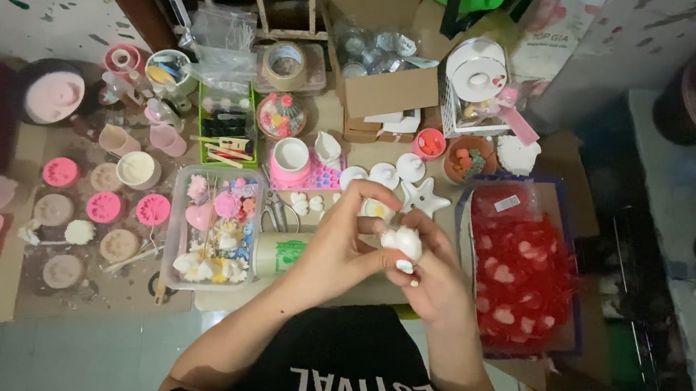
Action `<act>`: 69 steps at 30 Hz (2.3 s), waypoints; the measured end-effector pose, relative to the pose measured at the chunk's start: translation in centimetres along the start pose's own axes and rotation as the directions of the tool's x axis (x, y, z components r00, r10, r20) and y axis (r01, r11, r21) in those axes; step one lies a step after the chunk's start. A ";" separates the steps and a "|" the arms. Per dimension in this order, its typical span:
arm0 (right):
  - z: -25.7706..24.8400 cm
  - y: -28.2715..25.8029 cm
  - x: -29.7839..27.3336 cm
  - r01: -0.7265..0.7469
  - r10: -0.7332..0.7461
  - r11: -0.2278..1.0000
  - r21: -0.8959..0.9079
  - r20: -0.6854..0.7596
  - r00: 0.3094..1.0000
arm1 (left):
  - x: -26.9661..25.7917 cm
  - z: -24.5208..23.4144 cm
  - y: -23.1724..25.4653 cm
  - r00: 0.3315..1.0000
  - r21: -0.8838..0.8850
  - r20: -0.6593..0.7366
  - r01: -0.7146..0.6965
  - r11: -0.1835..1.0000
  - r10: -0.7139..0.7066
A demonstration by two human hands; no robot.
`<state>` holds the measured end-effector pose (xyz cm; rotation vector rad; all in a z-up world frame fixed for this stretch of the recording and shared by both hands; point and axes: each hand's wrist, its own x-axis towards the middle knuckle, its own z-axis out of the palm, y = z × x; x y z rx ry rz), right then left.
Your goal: Preparing and trimming decorative wax elements for candle making.
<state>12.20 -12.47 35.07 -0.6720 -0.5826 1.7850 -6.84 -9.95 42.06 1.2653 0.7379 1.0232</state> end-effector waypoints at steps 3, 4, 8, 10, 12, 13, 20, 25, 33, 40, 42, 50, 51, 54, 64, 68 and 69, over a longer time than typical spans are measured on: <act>-0.1 0.9 0.4 -0.232 0.247 0.946 0.228 -0.039 0.968 | 0.2 -1.0 1.4 0.926 0.253 0.204 -0.363 0.897 0.317; -1.1 1.8 0.5 -0.232 0.247 0.946 0.228 -0.039 0.968 | 0.2 -1.1 0.9 0.926 0.253 0.205 -0.363 0.897 0.317; -5.3 5.1 0.8 -0.390 0.365 0.763 0.516 0.155 0.918 | 0.3 -1.3 -0.4 0.945 0.259 0.249 -0.276 0.926 0.212; -5.8 5.9 0.4 -0.420 0.327 0.698 0.580 0.263 0.908 | 0.3 -1.2 -0.2 0.968 0.273 0.211 -0.193 0.942 0.137; -4.5 5.6 0.0 -0.386 0.331 0.707 0.592 0.205 0.921 | 0.3 -1.2 0.7 0.975 0.401 0.216 -0.132 0.907 0.047; -5.0 6.1 0.0 -0.387 0.332 0.707 0.591 0.206 0.921 | 0.2 -1.2 1.0 0.975 0.401 0.215 -0.133 0.907 0.048; -1.0 2.8 -0.8 0.054 -0.038 0.994 0.100 -0.154 0.987 | 0.6 -1.6 2.3 0.974 0.442 0.196 -0.194 0.876 0.117; 2.0 -0.9 -2.1 0.561 -0.546 0.618 -0.550 0.213 0.810 | 0.8 -1.3 3.3 0.968 0.510 0.219 -0.217 0.832 0.118; 1.0 0.6 -1.7 0.443 -0.487 0.773 -0.455 0.022 0.873 | 1.0 -2.5 0.3 0.957 0.167 0.133 -0.279 0.946 0.259; 4.3 -4.7 0.7 0.573 -0.527 0.574 -0.586 0.271 0.805 | 1.6 -3.0 0.2 0.967 0.077 0.115 -0.237 0.968 0.228; 4.1 -6.0 1.5 0.567 -0.430 0.572 -0.593 0.371 0.823 | 1.7 -3.1 0.7 0.945 0.230 0.137 -0.322 0.918 0.297; 5.2 -6.5 2.1 0.568 -0.316 0.471 -0.674 0.473 0.823 | 1.1 -3.9 1.6 0.940 0.275 0.178 -0.330 0.903 0.290; 5.2 -6.4 2.2 0.588 -0.326 0.407 -0.699 0.490 0.808 | 1.1 -4.0 1.7 0.941 0.298 0.186 -0.329 0.896 0.284; 5.2 -5.4 2.0 0.583 -0.386 0.393 -0.711 0.448 0.806 | 0.9 -4.3 1.8 0.923 0.298 0.195 -0.379 0.876 0.333; 5.3 -2.8 2.2 0.648 -0.622 0.359 -0.672 0.345 0.703 | 0.8 -4.2 1.2 0.939 0.269 0.174 -0.334 0.904 0.296; 5.0 -3.0 3.0 0.583 -0.591 0.500 -0.640 0.239 0.770 | 1.0 -4.3 0.9 0.935 0.227 0.199 -0.337 0.914 0.295; 4.9 -3.0 3.3 0.545 -0.563 0.546 -0.636 0.203 0.801 | 1.0 -4.2 0.9 0.936 0.230 0.201 -0.331 0.915 0.288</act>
